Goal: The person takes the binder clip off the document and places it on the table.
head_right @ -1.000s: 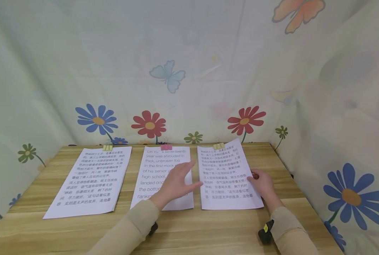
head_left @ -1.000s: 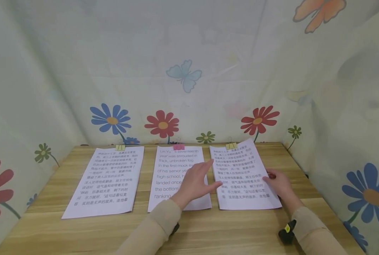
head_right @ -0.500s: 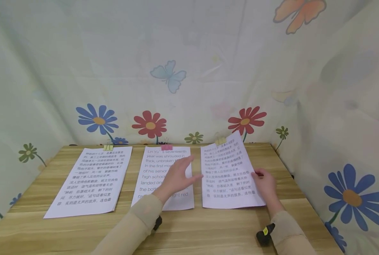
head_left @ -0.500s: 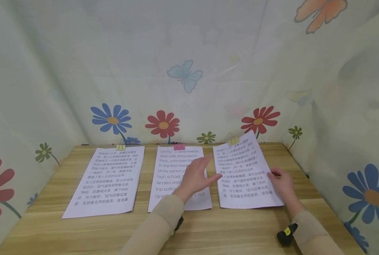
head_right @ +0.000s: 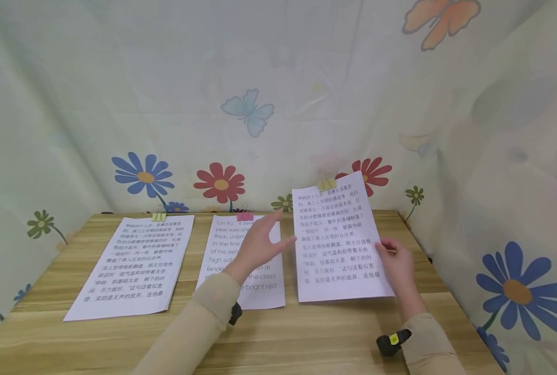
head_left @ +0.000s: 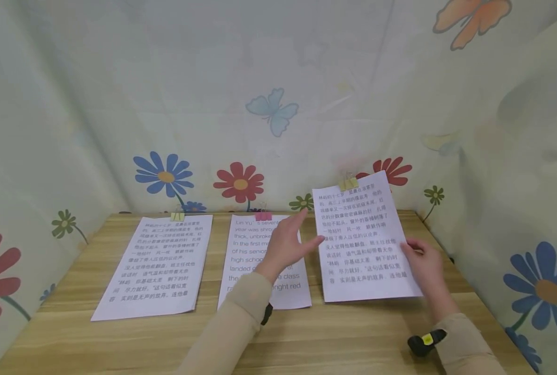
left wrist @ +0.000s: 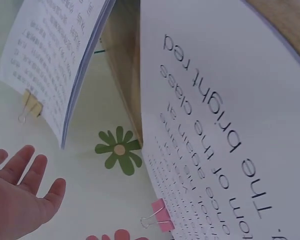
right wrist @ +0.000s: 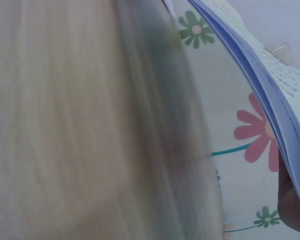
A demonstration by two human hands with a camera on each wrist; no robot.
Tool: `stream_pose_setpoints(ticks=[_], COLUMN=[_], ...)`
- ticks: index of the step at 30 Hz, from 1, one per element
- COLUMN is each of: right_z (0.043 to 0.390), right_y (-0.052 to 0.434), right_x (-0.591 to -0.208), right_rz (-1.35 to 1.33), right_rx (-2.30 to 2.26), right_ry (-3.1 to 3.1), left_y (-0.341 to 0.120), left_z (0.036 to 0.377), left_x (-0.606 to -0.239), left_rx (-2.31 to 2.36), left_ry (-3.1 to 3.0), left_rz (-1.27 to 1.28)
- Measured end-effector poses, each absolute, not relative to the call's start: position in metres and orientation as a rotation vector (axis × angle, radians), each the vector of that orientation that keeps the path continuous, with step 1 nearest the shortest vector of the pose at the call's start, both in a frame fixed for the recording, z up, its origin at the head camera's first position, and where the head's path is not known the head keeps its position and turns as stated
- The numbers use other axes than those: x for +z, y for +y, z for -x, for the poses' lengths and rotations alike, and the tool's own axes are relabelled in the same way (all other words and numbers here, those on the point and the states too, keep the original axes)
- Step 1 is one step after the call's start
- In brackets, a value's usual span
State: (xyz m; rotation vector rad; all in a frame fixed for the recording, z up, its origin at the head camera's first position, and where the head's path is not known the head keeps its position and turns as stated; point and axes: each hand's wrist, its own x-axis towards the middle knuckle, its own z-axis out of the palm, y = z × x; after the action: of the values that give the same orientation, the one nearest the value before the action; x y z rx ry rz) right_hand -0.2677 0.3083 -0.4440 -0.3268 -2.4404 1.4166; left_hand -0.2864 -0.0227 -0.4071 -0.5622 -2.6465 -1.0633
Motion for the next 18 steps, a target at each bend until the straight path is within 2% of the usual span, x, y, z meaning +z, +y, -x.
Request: stream_pose_setpoints(ticks=[18], right_z=[0.254], right_y=[0.263], right_x=[-0.434], right_rz=[0.259], right_rx=[1.688], right_ry=[-2.165], left_y=[-0.031], left_z=[0.293], left_x=[-0.354], left_rx=[-1.157], left_ry=[-2.437], left_rz=[0.509])
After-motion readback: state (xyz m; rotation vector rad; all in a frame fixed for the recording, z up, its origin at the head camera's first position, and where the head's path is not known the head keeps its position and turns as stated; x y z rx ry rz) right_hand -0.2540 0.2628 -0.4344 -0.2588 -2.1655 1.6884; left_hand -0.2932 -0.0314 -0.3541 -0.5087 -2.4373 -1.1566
